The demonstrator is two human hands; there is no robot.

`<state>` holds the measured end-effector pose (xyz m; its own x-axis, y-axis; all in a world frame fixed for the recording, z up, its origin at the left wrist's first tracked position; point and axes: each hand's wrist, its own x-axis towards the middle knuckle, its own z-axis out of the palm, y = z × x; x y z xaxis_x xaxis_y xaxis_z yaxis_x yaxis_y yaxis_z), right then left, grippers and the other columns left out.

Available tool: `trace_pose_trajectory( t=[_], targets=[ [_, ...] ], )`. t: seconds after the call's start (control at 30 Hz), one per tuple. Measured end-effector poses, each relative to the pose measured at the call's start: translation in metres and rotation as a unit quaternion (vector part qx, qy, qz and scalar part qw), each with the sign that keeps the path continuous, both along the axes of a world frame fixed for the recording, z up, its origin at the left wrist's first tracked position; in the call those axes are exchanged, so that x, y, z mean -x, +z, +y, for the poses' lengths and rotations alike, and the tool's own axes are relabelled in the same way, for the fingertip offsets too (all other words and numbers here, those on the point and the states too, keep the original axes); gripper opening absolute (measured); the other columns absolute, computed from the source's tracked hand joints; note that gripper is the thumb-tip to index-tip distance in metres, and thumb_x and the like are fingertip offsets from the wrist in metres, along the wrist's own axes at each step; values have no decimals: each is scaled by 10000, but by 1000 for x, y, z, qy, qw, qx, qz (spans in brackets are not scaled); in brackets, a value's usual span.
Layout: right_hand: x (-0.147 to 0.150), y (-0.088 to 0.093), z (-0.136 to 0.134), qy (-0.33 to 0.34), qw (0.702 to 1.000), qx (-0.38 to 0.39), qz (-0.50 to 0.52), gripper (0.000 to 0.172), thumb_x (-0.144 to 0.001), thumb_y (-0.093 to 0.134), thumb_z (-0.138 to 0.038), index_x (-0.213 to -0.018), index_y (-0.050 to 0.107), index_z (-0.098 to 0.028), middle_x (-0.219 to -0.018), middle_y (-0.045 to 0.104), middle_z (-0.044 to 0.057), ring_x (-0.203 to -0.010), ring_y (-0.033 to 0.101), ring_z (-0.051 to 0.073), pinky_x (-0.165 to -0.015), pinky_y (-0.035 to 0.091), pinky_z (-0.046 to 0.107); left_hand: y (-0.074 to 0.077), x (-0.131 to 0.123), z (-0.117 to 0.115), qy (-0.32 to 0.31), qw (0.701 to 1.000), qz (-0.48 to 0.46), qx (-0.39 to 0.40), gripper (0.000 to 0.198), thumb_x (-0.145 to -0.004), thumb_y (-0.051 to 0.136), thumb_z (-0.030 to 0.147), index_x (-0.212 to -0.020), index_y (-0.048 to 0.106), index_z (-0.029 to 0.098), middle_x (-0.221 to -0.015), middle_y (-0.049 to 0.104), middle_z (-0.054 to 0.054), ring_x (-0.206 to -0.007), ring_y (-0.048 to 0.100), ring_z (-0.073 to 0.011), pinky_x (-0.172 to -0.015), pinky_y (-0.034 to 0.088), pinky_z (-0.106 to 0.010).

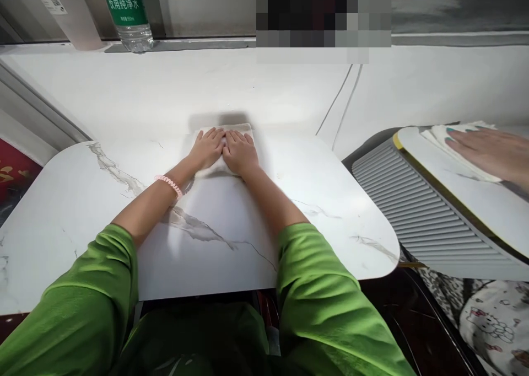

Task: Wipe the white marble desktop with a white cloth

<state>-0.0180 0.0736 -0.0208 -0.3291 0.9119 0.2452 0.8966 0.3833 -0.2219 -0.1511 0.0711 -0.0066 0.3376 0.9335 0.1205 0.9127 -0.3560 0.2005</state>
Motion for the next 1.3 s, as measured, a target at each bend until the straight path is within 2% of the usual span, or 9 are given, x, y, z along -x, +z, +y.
trace_pose_trajectory(
  t=[0.2, 0.37, 0.47, 0.7, 0.87, 0.97, 1.07, 1.17, 1.3],
  targets=[
    [-1, -1, 3, 5, 1000, -1, -4, 592, -923, 235, -238, -1459, 407, -54, -1526, 421, 133, -1427, 355, 243, -1186, 234, 474, 2, 1, 0, 2, 1000, 11, 3, 515, -1020, 213, 260, -1495, 346, 114, -1581, 324, -85, -1472, 244, -228, -1209, 130, -495],
    [-2, -2, -31, 16, 1000, -17, 1, 586, -928, 236, -245, -1444, 430, -44, -1507, 442, 152, -1415, 376, 265, -1174, 249, 497, 3, 3, -29, -3, 1000, 22, 17, 533, -1023, 226, 280, -1519, 305, 104, -1603, 268, -91, -1488, 205, -239, -1213, 118, -491],
    [-4, -3, -77, 17, 999, -29, -16, 594, -939, 225, -247, -1437, 421, 11, -1498, 439, 195, -1411, 381, 293, -1171, 253, 503, 4, 4, -66, -28, 999, 34, 25, 539, -1021, 235, 281, -1525, 295, 101, -1604, 259, -99, -1494, 191, -237, -1216, 112, -486],
    [-10, -4, -204, 38, 995, -72, -53, 607, -942, 257, -264, -1456, 390, 29, -1481, 443, 238, -1415, 358, 357, -1158, 278, 565, 9, 7, -180, -90, 995, 35, 15, 536, -1004, 256, 282, -1511, 345, 133, -1593, 273, -91, -1497, 181, -242, -1219, 130, -501],
    [-12, 1, -253, 94, 990, -85, -58, 651, -910, 327, -274, -1500, 325, -2, -1496, 428, 224, -1433, 330, 346, -1154, 308, 570, 12, 14, -236, -108, 993, 48, 15, 572, -992, 261, 284, -1512, 335, 57, -1588, 232, -150, -1496, 141, -312, -1216, 115, -556],
    [-15, 5, -254, 129, 987, -73, -67, 645, -904, 339, -295, -1471, 376, 9, -1494, 427, 234, -1425, 336, 365, -1145, 314, 578, 13, 20, -244, -122, 991, 51, 17, 576, -996, 244, 282, -1512, 326, 39, -1586, 222, -150, -1498, 130, -309, -1219, 118, -561],
    [-13, 7, -234, 144, 986, -51, -66, 657, -895, 354, -320, -1460, 393, 13, -1509, 407, 231, -1423, 322, 388, -1141, 304, 584, 13, 26, -235, -127, 990, 54, 14, 576, -998, 240, 288, -1511, 326, 41, -1582, 246, -143, -1500, 143, -284, -1227, 122, -541],
    [-3, 10, -198, 155, 986, -23, -54, 670, -882, 365, -320, -1466, 381, 6, -1515, 405, 218, -1417, 320, 389, -1150, 273, 580, 12, 34, -212, -96, 993, 70, 14, 585, -995, 243, 284, -1507, 313, 9, -1577, 278, -162, -1496, 167, -290, -1231, 94, -522],
    [27, 12, -136, 168, 985, -15, -19, 621, -883, 352, -275, -1442, 407, -10, -1492, 440, 204, -1408, 330, 354, -1160, 247, 544, 15, 51, -158, -41, 996, 82, 22, 571, -981, 249, 240, -1507, 310, 28, -1579, 296, -162, -1487, 202, -300, -1218, 122, -518]
  ],
)
